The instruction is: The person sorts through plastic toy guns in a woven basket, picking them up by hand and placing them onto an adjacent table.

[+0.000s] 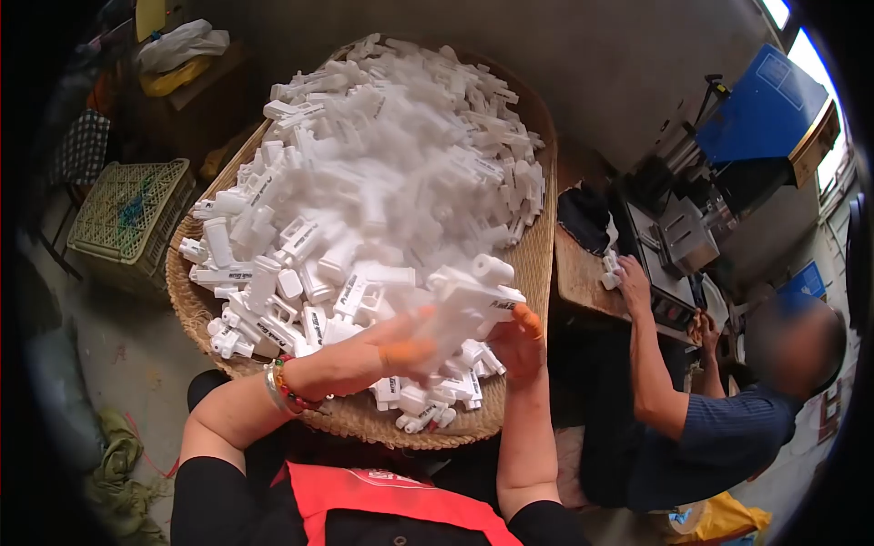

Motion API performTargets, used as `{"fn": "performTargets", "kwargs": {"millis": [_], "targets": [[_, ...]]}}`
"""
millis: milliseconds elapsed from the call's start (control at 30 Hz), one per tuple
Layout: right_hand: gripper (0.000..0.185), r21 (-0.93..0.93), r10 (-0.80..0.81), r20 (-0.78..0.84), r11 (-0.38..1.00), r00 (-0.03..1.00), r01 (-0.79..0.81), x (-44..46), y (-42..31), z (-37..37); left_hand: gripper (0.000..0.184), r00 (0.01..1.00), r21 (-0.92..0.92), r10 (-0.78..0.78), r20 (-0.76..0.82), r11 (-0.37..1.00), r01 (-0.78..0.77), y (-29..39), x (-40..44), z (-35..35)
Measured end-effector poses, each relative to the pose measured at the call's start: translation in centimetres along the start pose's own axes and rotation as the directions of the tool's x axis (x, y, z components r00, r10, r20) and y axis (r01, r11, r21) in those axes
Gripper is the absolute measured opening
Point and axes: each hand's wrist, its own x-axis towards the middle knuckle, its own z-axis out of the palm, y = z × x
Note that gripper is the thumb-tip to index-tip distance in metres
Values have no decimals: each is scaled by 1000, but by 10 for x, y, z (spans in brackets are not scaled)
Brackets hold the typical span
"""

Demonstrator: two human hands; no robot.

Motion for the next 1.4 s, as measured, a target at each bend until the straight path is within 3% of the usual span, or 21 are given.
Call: {"fn": "performTargets", "kwargs": {"millis": [67,100,133,200,233,300,367,433,533,700,767,833,933,1033,1067,1133,1167,1200,1267,1367,1400], "targets": [[40,-165,-13,113,986,993,32,8,4,-25,63,993,167,59,-103,985,-41,-8,-2,-10],[32,-237,5,57,972,998,9,14,4,-25,61,977,310,136,-162,947,-80,-8,-1,-10],[31,-365,-32,-30,931,999,19,12,8,-22,57,891,584,416,-183,775,-242,-14,5,-12],[26,-501,-70,-109,865,992,6,10,15,-17,57,699,985,716,8,117,-130,-12,3,-21],[26,-526,-19,-55,850,998,-13,6,16,-15,59,659,997,750,62,-81,-2,-9,2,-22],[26,-525,48,38,851,998,-21,-2,17,-5,58,627,981,764,152,-196,0,-2,-1,-25],[27,-483,52,52,875,997,-20,-7,20,6,57,629,984,771,105,-173,48,0,-1,-24],[25,-420,42,21,907,999,-30,-13,22,29,58,623,949,763,170,-297,105,1,0,-24],[21,-453,-126,11,884,992,118,-8,37,21,59,613,955,772,168,-283,94,-3,1,-23],[18,-435,-225,-55,882,973,179,-13,44,22,47,592,945,788,170,-301,129,-7,0,-16],[19,-327,-187,7,928,982,179,-13,43,18,48,595,941,788,161,-304,148,-7,0,-15],[22,-387,-145,16,911,989,140,-3,47,12,44,588,946,796,146,-286,152,-6,1,-16],[50,-427,77,63,903,995,-43,-5,53,26,34,604,958,789,112,-248,146,-14,3,-21],[49,-366,-60,-65,930,996,33,0,59,31,47,724,991,678,131,-65,-118,-21,5,-9],[46,-311,-163,-48,940,985,141,0,48,26,55,785,986,603,143,-21,-164,-16,5,-5],[29,-220,-256,-209,953,944,210,18,31,-31,64,907,962,397,139,165,-220,-9,3,-9],[21,-215,-262,-289,955,921,205,29,13,-65,60,875,955,440,202,108,-275,-7,4,-9],[19,-203,-251,-209,957,945,209,32,-17,-90,60,872,956,447,197,111,-273,-7,5,-11],[21,-438,-304,-434,894,848,96,33,-51,-110,52,878,958,435,200,100,-268,-10,9,-17],[39,-815,-450,-274,578,850,43,42,-44,-138,45,888,957,378,263,13,-289,-14,13,-29],[50,-884,-406,-165,465,899,48,54,-36,-154,43,869,949,408,281,17,-315,-18,14,-31]]}}
